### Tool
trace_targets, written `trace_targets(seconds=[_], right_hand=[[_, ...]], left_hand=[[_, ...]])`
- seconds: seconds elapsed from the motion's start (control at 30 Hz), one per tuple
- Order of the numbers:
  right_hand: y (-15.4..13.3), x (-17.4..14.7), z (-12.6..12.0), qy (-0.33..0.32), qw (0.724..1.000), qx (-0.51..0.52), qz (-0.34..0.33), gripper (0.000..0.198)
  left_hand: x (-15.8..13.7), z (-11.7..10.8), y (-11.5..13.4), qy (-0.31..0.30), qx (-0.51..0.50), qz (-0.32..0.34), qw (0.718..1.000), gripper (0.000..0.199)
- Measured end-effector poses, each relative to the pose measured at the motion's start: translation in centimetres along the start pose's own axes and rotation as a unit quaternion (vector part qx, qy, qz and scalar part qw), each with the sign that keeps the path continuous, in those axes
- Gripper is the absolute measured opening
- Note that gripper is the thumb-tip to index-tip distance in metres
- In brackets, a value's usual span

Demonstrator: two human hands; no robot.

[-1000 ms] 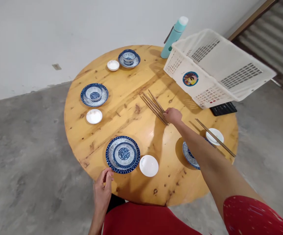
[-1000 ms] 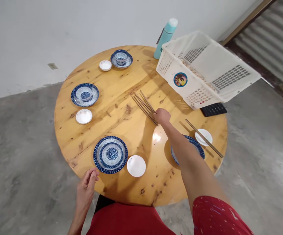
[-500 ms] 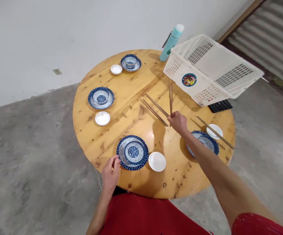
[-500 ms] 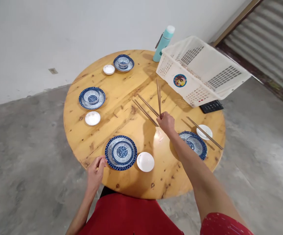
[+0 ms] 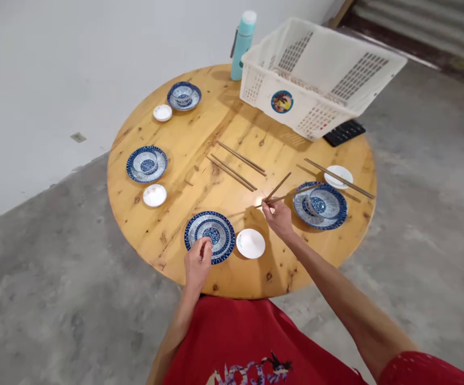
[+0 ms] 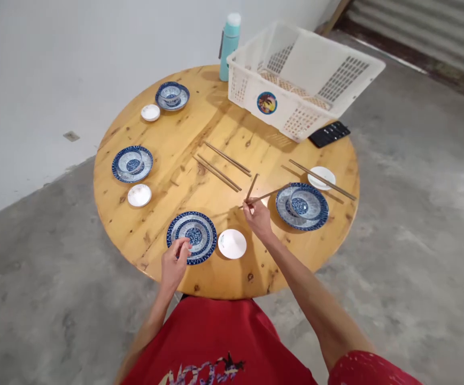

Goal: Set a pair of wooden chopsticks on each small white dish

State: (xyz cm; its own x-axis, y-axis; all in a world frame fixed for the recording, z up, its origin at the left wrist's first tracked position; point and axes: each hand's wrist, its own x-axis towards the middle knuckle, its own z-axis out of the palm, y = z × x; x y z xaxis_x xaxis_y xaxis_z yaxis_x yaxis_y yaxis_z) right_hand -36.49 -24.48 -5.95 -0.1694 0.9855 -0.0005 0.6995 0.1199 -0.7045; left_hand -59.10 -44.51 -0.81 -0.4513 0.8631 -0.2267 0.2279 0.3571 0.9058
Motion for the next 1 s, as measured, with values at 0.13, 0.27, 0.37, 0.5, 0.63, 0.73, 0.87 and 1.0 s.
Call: trace_targets(seconds=[0.13, 0.27, 0.37, 0.5, 0.63, 0.73, 0.87, 1.0], right_hand=[[1.1, 0.0, 0.2, -0.030, 0.999, -0.032, -0.012, 0.025], [1.3, 0.3, 0.8, -0.074, 0.995, -0.068, -0.027, 0.025], [0.5, 0.5, 0.9, -0.103, 0.989, -0.092, -0.047, 0.025], [-1.2, 0.2, -0.4, -0.135, 0.983, -0.109, -0.056, 0.023], [-2.3, -2.6, -2.6, -0.179, 0.973, -0.124, -0.082, 0.022], [-2.5, -6.2, -4.0, -0.228, 0.957, -0.154, -0.091, 0.022], [-2.4, -11.0, -4.7, -0.274, 0.930, -0.229, -0.090, 0.020], [-1.7, -14.4, -4.4, -0.274, 0.933, -0.229, -0.045, 0.019]], left_hand=[[-0.6, 1.3, 1.0, -0.016, 0.025, 0.021, 0.999, 0.029], [-1.9, 2.5, 1.6, -0.022, 0.036, 0.032, 0.999, 0.027], [-2.2, 3.5, 2.0, -0.023, 0.046, 0.040, 0.998, 0.026], [-0.8, 5.4, 3.6, -0.024, 0.050, 0.030, 0.998, 0.025], [1.1, 7.8, 6.2, -0.026, 0.027, 0.025, 0.999, 0.038], [1.4, 9.6, 7.6, -0.047, 0.031, 0.031, 0.998, 0.051], [0.6, 11.4, 7.5, -0.069, 0.049, 0.011, 0.996, 0.020], [0.1, 12.6, 5.9, -0.095, 0.041, -0.007, 0.995, 0.029]])
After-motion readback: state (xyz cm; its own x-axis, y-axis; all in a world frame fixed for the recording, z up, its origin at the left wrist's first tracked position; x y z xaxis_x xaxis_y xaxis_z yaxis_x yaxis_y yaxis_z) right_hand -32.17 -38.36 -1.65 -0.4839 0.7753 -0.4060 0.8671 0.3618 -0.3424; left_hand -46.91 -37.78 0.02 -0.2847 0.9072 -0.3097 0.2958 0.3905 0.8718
